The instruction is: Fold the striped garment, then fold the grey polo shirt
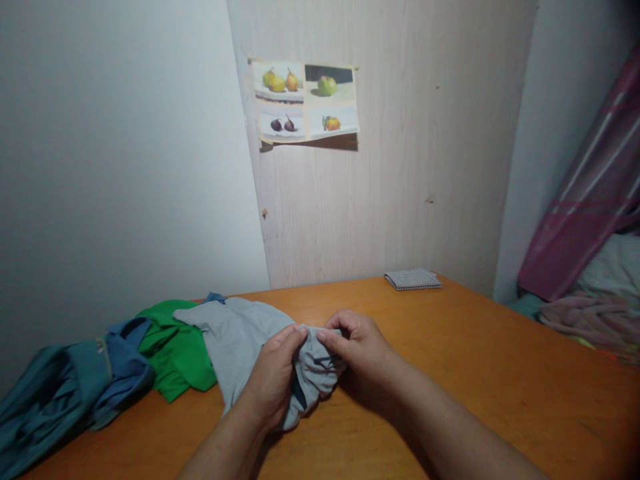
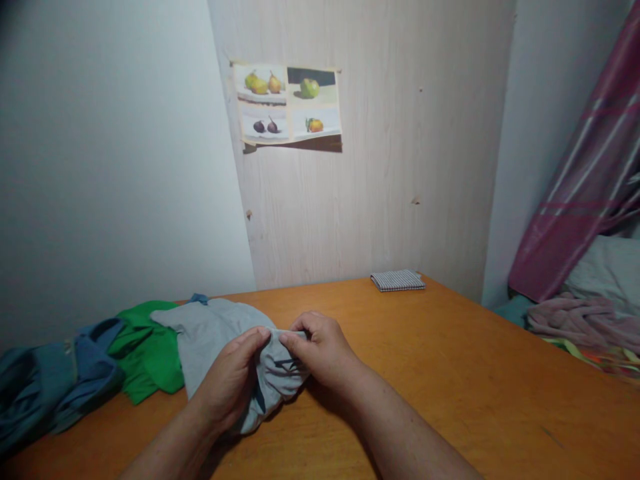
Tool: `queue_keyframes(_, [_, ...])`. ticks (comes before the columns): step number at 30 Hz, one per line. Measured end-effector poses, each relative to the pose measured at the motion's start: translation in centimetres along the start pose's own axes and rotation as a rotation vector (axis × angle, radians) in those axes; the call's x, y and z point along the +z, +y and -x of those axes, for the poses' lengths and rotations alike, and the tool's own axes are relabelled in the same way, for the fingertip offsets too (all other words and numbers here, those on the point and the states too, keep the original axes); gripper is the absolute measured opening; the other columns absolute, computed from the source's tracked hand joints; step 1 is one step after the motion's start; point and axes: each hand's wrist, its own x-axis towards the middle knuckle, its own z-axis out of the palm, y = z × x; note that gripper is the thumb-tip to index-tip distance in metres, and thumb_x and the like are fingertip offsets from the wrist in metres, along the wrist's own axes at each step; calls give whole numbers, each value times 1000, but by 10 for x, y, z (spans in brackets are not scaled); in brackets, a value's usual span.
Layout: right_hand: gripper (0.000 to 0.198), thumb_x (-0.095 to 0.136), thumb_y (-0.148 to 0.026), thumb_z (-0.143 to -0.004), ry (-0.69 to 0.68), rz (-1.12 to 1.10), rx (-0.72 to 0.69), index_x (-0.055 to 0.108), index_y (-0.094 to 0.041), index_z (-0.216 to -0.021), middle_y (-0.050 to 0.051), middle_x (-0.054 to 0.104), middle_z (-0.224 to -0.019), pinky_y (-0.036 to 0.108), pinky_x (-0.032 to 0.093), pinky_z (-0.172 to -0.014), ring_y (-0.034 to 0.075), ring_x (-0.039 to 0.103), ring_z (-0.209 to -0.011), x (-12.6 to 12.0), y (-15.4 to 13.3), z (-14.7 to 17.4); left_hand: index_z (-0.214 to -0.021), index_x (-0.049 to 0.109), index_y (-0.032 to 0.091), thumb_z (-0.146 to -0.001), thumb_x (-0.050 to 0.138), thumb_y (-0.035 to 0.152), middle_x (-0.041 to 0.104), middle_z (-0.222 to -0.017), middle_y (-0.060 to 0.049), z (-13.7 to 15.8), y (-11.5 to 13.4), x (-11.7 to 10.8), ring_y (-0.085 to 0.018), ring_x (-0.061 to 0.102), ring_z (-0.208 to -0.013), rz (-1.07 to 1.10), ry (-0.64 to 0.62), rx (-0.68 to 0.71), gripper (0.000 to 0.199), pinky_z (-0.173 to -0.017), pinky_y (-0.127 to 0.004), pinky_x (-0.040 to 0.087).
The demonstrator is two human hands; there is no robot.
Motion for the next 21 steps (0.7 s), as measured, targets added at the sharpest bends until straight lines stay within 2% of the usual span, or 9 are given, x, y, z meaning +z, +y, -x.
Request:
queue_keyframes(4, [24, 70, -44, -84, -13, 36, -17, 70, -21, -78, 3, 65, -77, 28, 42, -64, 18, 58, -75, 1, 1, 0, -87, 64, 17, -81, 77, 41, 68, -76, -1, 0, -1, -1, -15, 63, -67, -59, -5, -51, 28, -62, -24, 49])
queue_keyframes(8, [19, 68, -40, -86, -52, 78, -27, 71, -21, -82, 4, 67, -80, 27, 42, -65, 18, 59, -77, -5, 6, -3, -93, 66, 15, -80, 79, 40, 74, -84, -7, -2, 1, -2, -19, 70, -75, -7, -14, -52, 31, -71, -30, 55])
queue_keyframes(13, [15, 64, -30, -84, -43, 231, 6, 70, -20, -74, 2, 66, -73, 26, 38, -62, 17, 57, -71, -21, 21, -14, -104, 68, 13, -80, 79, 37, 77, -89, -8, -6, 9, -8, -23, 73, -80, 71, 34, -25, 36, -77, -35, 58])
queue_keyframes(17, [10, 63, -21, -78, -46, 311, 72, 68, -20, -69, 1, 66, -68, 25, 37, -61, 16, 57, -68, -30, 29, -18, -102, 70, 12, -82, 78, 27, 78, -90, -8, -10, 10, -14, -23, 74, -83, 101, 96, -20, 26, -81, -35, 59])
queue_keyframes(21, [7, 61, -20, -77, 17, 269, 130, 67, -19, -73, 1, 65, -69, 24, 33, -56, 15, 55, -65, -30, 33, -15, -98, 71, 13, -84, 76, 25, 78, -92, -8, -10, 8, -15, -22, 74, -84, 126, 108, -32, 19, -82, -34, 59])
